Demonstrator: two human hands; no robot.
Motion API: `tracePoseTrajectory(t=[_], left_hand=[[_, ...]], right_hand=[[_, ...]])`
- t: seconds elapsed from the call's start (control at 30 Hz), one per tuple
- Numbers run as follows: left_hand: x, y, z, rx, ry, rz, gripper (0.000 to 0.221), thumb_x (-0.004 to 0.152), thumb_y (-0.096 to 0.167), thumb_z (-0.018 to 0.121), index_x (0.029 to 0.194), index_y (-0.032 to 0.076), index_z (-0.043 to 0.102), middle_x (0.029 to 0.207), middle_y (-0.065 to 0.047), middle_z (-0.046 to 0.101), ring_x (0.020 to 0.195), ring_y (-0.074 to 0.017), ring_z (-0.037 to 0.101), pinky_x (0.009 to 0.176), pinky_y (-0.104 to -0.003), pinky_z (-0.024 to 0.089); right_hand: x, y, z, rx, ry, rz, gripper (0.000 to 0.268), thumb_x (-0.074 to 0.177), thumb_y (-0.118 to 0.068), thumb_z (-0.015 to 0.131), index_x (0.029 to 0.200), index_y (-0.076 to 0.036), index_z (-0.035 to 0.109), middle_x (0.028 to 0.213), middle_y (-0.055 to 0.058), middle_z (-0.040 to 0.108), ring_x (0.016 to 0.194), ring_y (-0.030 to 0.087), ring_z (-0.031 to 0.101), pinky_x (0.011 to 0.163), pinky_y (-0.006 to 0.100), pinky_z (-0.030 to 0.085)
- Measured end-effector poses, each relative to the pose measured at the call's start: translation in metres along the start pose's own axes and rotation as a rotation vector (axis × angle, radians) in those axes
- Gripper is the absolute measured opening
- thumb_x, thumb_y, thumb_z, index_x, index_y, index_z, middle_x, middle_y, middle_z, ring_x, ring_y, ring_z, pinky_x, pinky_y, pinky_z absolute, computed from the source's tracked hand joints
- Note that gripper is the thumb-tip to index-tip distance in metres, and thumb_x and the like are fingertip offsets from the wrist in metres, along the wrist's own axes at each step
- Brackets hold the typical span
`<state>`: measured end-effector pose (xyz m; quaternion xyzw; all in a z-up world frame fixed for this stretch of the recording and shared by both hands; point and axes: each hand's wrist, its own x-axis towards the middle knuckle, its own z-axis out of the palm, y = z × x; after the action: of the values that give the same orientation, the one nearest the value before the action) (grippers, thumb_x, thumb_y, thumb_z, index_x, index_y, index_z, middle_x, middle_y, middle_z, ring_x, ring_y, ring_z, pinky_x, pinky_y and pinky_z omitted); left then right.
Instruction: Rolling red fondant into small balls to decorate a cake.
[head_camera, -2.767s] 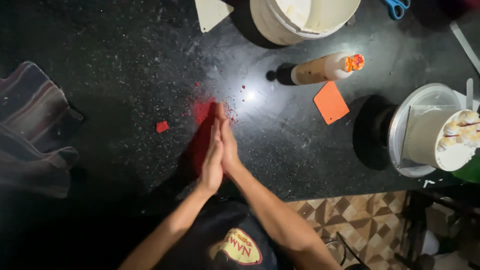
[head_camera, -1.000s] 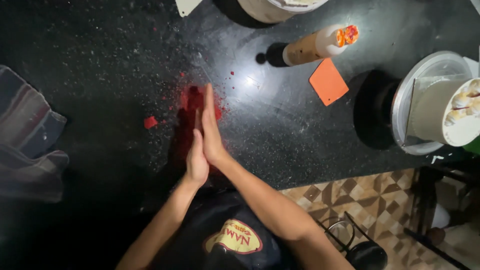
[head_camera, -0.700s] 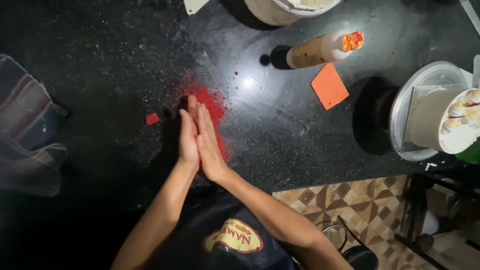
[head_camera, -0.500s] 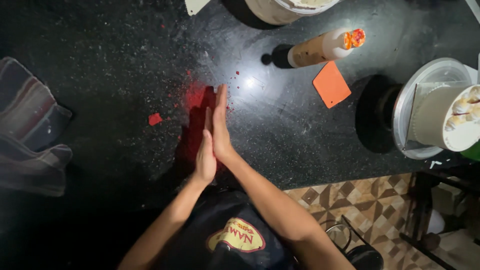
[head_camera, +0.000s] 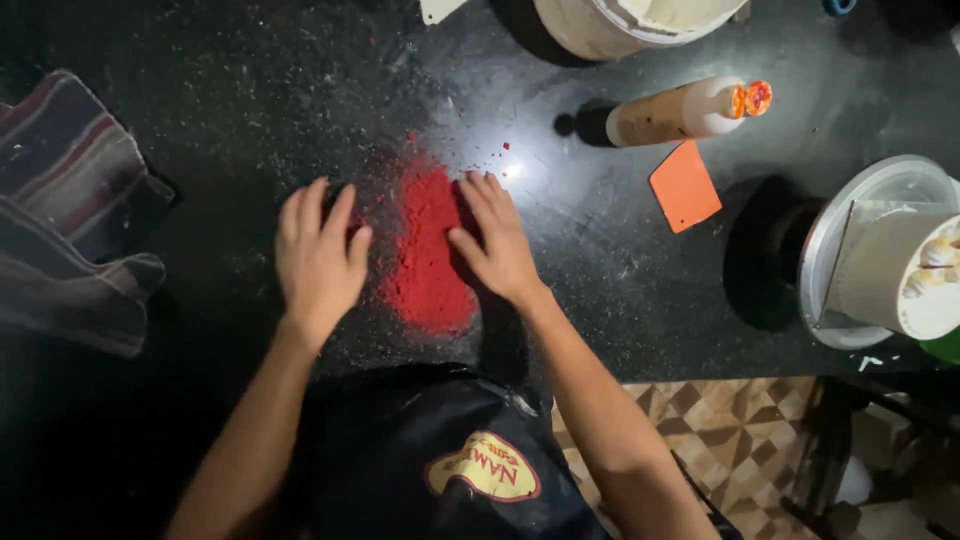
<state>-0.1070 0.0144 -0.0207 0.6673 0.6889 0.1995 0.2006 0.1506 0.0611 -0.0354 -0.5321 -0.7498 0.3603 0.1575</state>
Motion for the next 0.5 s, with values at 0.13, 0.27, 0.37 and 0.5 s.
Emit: tracePoseTrajectory(t=[0.13,0.27,0.37,0.5], left_hand=[[-0.02,-0.001,0.005,-0.122,0.045,-0.001,0.041,0.091,0.008,0.069,0.132,0.006,0.069,0.127,-0.023,0.06,0.115,-0.0404,0.054,0.099,-0.046,0.048],[-0.042,0.008,0.035,-0.223,0.014,0.049,0.026,0.094,0.007,0.069,0.119,0.007,0.075,0.103,-0.014,0.066,0.098,-0.0364,0.062,0.086,-0.045,0.053],[-0.047,0.015,0.045,-0.286,0.059,0.061,0.018,0.092,0.01,0.07,0.109,0.006,0.075,0.094,-0.013,0.067,0.088,-0.0368,0.066,0.078,-0.046,0.055],[-0.034,0.021,0.036,-0.355,0.109,0.029,0.013,0.094,0.014,0.071,0.101,0.004,0.073,0.09,-0.017,0.068,0.08,-0.0397,0.067,0.069,-0.046,0.055]], right_hand=[[-0.004,-0.016,0.017,-0.14,-0.109,-0.282,0.084,0.087,-0.049,0.071,0.149,0.0,0.043,0.157,0.027,0.034,0.148,0.045,0.026,0.12,0.059,0.017],[-0.043,-0.013,0.056,-0.342,-0.13,-0.466,0.055,0.097,-0.035,0.066,0.142,-0.006,0.056,0.151,0.02,0.048,0.142,0.039,0.043,0.121,0.055,0.033],[-0.05,0.005,0.07,-0.377,-0.22,-0.447,0.041,0.092,-0.015,0.067,0.132,-0.01,0.062,0.126,0.012,0.063,0.114,0.031,0.059,0.101,0.045,0.048],[-0.038,0.003,0.063,-0.231,-0.153,-0.324,0.026,0.085,-0.016,0.073,0.109,-0.009,0.066,0.091,0.008,0.063,0.088,0.03,0.062,0.082,0.044,0.05]])
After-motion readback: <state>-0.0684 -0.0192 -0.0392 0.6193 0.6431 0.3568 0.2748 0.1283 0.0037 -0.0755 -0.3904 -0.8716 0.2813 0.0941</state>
